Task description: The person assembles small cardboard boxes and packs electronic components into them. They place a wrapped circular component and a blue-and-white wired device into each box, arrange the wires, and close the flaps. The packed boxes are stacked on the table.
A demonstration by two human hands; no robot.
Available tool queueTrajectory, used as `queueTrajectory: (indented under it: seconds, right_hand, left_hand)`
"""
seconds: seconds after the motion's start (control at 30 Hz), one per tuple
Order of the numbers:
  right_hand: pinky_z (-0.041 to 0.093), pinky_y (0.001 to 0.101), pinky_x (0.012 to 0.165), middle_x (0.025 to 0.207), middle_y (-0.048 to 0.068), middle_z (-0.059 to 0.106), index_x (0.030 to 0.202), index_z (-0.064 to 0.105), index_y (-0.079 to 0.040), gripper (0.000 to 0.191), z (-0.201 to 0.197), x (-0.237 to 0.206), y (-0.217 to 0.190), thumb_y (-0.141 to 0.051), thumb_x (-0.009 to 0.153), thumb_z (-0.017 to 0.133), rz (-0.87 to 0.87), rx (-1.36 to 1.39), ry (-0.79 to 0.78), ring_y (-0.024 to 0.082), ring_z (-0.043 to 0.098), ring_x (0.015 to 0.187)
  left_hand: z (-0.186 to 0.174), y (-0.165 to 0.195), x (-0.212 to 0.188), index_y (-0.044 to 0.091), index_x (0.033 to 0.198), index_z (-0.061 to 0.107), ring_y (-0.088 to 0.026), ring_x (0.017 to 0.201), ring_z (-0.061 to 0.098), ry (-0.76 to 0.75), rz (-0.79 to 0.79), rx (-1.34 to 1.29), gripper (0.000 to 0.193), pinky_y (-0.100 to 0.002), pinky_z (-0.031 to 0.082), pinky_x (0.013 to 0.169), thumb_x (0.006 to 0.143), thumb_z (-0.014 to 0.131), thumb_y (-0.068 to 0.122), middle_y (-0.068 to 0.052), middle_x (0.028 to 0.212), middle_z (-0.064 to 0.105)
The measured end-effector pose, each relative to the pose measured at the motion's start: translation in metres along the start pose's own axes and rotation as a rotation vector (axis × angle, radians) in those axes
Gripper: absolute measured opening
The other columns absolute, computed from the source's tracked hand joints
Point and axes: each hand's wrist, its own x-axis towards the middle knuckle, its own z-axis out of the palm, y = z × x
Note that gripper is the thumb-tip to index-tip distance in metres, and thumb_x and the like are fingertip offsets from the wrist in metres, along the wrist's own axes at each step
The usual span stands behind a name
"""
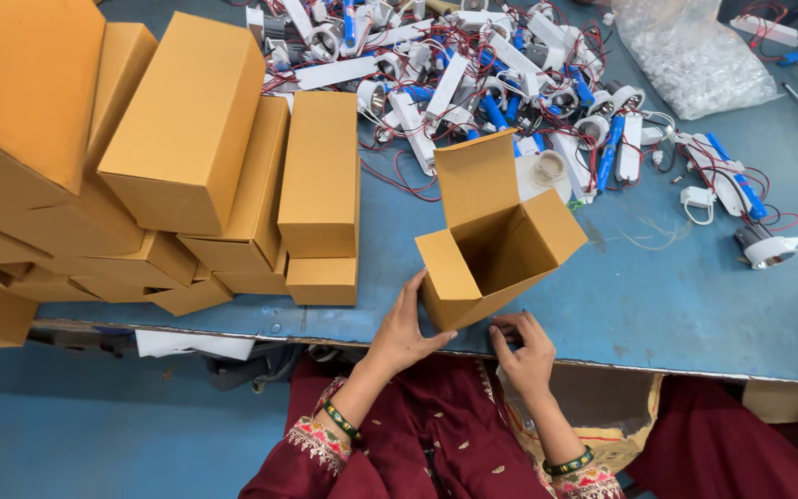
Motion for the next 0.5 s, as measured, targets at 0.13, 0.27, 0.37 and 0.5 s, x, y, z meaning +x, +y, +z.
queueTrajectory:
  seconds: [0.13,0.27,0.37,0.5]
  right_hand:
    - [0.058,0.0292,0.070,0.092,0.006,0.071,0.097,0.072,-0.004,0.012,0.001,-0.003,0.001,-0.008,0.085,0.074,0.022,-0.034,0.008,0.018,0.075,0.077]
    - [0.057,0.0304,0.071,0.093,0.007,0.071,0.098,0.072,-0.005,0.013,0.000,-0.012,0.006,-0.009,0.086,0.075,-0.045,-0.063,0.045,0.019,0.074,0.079]
    - [0.057,0.0312,0.073,0.095,0.007,0.071,0.098,0.073,-0.005,0.013,-0.006,-0.022,0.010,-0.010,0.086,0.075,-0.070,-0.093,0.072,0.020,0.074,0.081]
    - [0.057,0.0324,0.074,0.097,0.008,0.071,0.098,0.073,-0.005,0.013,-0.012,-0.030,0.016,-0.011,0.086,0.076,-0.095,-0.117,0.090,0.021,0.073,0.083]
  left_hand:
    - [0.001,-0.007,-0.002,0.010,0.150,0.030,-0.037,0.139,0.050,-0.020,0.023,0.001,0.102,-0.042,0.044,0.112,0.071,0.091,0.026,-0.018,0.147,0.050]
    - [0.000,-0.014,-0.006,0.011,0.148,0.033,-0.038,0.148,0.045,-0.006,0.348,-0.091,0.094,-0.044,0.041,0.121,0.073,0.090,0.015,-0.017,0.154,0.048]
    - [-0.003,-0.017,-0.007,0.014,0.148,0.035,-0.039,0.155,0.037,-0.056,0.429,-0.173,0.095,-0.047,0.037,0.126,0.072,0.090,0.008,-0.015,0.157,0.047]
    - [-0.005,-0.018,-0.006,0.015,0.150,0.034,-0.039,0.158,0.035,-0.070,0.416,-0.151,0.093,-0.048,0.035,0.128,0.076,0.089,0.007,-0.014,0.160,0.045]
